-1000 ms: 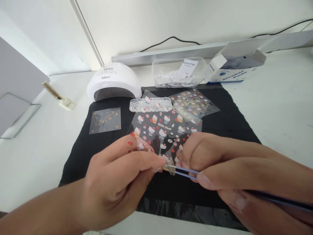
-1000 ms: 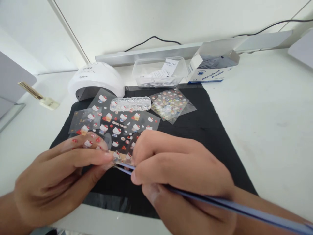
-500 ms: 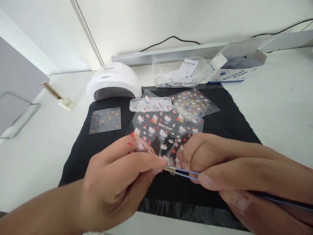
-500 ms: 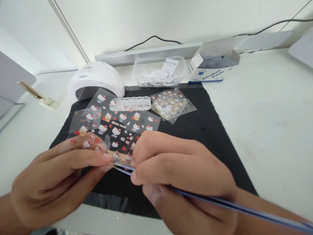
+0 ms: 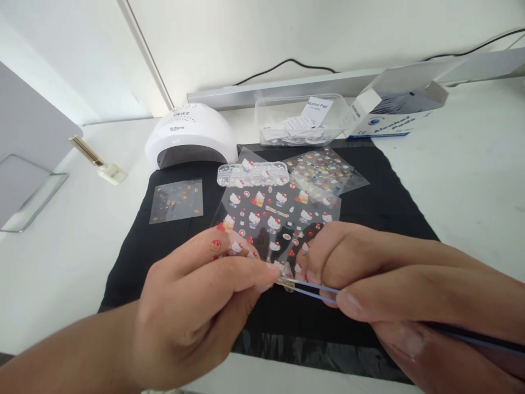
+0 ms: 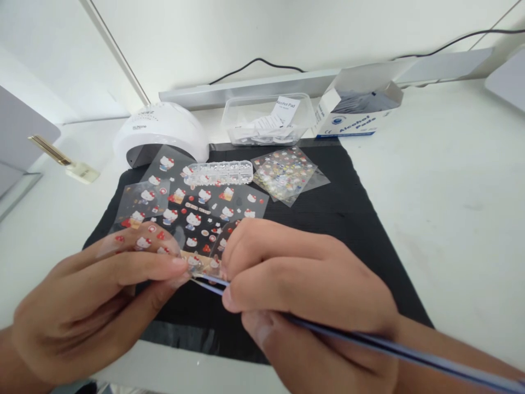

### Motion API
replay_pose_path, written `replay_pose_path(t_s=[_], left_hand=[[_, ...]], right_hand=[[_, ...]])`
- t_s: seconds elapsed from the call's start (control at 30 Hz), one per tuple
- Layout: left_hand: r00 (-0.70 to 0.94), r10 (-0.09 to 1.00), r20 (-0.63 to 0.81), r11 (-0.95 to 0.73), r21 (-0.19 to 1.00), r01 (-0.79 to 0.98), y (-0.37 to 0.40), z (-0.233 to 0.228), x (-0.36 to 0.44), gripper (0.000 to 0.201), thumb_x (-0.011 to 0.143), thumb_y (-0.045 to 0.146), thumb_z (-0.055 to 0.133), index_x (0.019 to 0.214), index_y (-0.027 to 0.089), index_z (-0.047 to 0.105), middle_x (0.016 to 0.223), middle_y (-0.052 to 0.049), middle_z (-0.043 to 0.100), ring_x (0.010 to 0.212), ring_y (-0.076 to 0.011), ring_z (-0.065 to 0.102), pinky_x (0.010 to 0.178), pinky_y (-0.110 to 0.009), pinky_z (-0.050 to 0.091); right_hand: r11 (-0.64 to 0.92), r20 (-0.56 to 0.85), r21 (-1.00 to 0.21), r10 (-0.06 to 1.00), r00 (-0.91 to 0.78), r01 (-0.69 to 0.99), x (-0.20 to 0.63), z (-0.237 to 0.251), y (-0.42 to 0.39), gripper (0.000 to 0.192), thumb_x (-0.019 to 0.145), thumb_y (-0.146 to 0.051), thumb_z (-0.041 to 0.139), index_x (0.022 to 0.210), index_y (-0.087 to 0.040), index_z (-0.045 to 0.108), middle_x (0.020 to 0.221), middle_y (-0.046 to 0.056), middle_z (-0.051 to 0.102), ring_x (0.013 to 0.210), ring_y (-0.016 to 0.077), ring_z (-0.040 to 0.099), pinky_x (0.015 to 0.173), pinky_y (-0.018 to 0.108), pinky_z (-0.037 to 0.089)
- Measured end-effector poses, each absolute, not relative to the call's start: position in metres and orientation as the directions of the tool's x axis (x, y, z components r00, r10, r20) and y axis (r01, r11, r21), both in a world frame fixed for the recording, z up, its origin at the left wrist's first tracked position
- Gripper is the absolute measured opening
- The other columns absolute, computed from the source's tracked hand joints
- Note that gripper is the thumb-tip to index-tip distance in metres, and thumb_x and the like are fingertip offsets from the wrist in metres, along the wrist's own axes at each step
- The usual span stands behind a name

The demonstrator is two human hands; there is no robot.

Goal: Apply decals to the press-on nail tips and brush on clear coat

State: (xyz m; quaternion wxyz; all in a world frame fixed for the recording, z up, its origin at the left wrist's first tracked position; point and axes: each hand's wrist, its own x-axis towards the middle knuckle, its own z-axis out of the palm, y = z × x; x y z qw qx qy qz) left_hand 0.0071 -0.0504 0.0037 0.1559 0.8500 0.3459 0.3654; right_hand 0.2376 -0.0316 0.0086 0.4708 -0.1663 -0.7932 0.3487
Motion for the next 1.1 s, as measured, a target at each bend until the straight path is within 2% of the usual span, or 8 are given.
replay_pose_path(t_s=[0.13, 0.3, 0.43, 0.53, 0.63, 0.73, 0.8, 1.1], left_hand=[[0.469, 0.716, 0.517, -0.698, 0.550, 0.459, -0.051, 0.003, 0.007, 0.023, 0.088, 0.004, 0.062, 0.102, 0.020, 0.069, 0.084, -0.006, 0.074, 0.079, -0.0183, 0.074, 0.064, -0.026, 0.065], [0.475, 0.713, 0.515, -0.700, 0.552, 0.452, -0.051, 0.003, 0.008, 0.022, 0.088, 0.002, 0.061, 0.101, 0.018, 0.068, 0.084, -0.007, 0.073, 0.079, -0.0173, 0.073, 0.062, -0.025, 0.064], [0.482, 0.715, 0.507, -0.699, 0.547, 0.461, -0.052, 0.002, 0.008, 0.024, 0.089, 0.003, 0.061, 0.103, 0.022, 0.067, 0.085, -0.005, 0.074, 0.079, -0.0174, 0.073, 0.060, -0.025, 0.063], [0.467, 0.728, 0.502, -0.685, 0.553, 0.474, -0.053, 0.002, 0.009, 0.024, 0.090, 0.005, 0.060, 0.102, 0.024, 0.066, 0.084, -0.004, 0.073, 0.078, -0.0178, 0.073, 0.059, -0.026, 0.063], [0.432, 0.749, 0.503, -0.662, 0.592, 0.459, -0.054, 0.003, 0.012, 0.023, 0.089, 0.005, 0.060, 0.101, 0.024, 0.066, 0.081, -0.004, 0.072, 0.075, -0.0172, 0.072, 0.059, -0.026, 0.063], [0.399, 0.776, 0.488, -0.628, 0.647, 0.432, -0.054, 0.004, 0.015, 0.023, 0.088, 0.004, 0.062, 0.099, 0.024, 0.066, 0.079, -0.003, 0.070, 0.072, -0.0167, 0.070, 0.060, -0.028, 0.062], [0.373, 0.793, 0.481, -0.606, 0.677, 0.416, -0.054, 0.004, 0.017, 0.022, 0.088, 0.004, 0.063, 0.099, 0.023, 0.066, 0.079, -0.003, 0.070, 0.069, -0.0160, 0.069, 0.060, -0.029, 0.062], [0.304, 0.834, 0.461, -0.550, 0.746, 0.375, -0.056, 0.002, 0.021, 0.023, 0.085, 0.003, 0.065, 0.095, 0.023, 0.068, 0.077, -0.001, 0.069, 0.070, -0.0154, 0.067, 0.059, -0.028, 0.059]], right_hand=[[0.686, 0.617, -0.724, 0.602, -0.507, -0.067, 0.239, 0.004, -0.031, 0.022, 0.096, -0.040, 0.058, 0.093, -0.022, 0.071, 0.073, 0.008, 0.062, 0.063, 0.0188, 0.060, 0.057, 0.033, 0.058], [0.682, 0.628, -0.724, 0.587, -0.511, -0.105, 0.239, 0.009, -0.031, 0.026, 0.094, -0.046, 0.060, 0.088, -0.022, 0.071, 0.074, 0.008, 0.060, 0.065, 0.0194, 0.059, 0.057, 0.033, 0.057], [0.659, 0.591, -0.750, 0.625, -0.510, -0.062, 0.237, 0.013, -0.034, 0.029, 0.093, -0.049, 0.060, 0.090, -0.023, 0.071, 0.075, 0.008, 0.060, 0.066, 0.0194, 0.058, 0.057, 0.034, 0.057], [0.670, 0.601, -0.739, 0.611, -0.516, -0.068, 0.238, 0.010, -0.033, 0.027, 0.093, -0.048, 0.061, 0.093, -0.023, 0.072, 0.073, 0.007, 0.061, 0.065, 0.0188, 0.059, 0.057, 0.033, 0.057], [0.697, 0.634, -0.710, 0.575, -0.517, -0.095, 0.240, 0.003, -0.030, 0.021, 0.093, -0.041, 0.063, 0.097, -0.023, 0.072, 0.074, 0.007, 0.062, 0.065, 0.0185, 0.060, 0.057, 0.032, 0.058], [0.671, 0.614, -0.736, 0.610, -0.501, -0.084, 0.242, -0.004, -0.028, 0.015, 0.097, -0.026, 0.058, 0.104, -0.023, 0.070, 0.077, 0.006, 0.066, 0.064, 0.0165, 0.063, 0.058, 0.030, 0.059], [0.650, 0.588, -0.757, 0.637, -0.499, -0.062, 0.243, -0.005, -0.028, 0.019, 0.097, -0.016, 0.055, 0.105, -0.023, 0.069, 0.079, 0.004, 0.067, 0.064, 0.0148, 0.065, 0.061, 0.028, 0.060], [0.658, 0.600, -0.750, 0.632, -0.491, -0.071, 0.243, 0.000, -0.030, 0.023, 0.096, -0.012, 0.048, 0.104, -0.018, 0.069, 0.077, 0.006, 0.065, 0.066, 0.0163, 0.064, 0.060, 0.030, 0.060]])
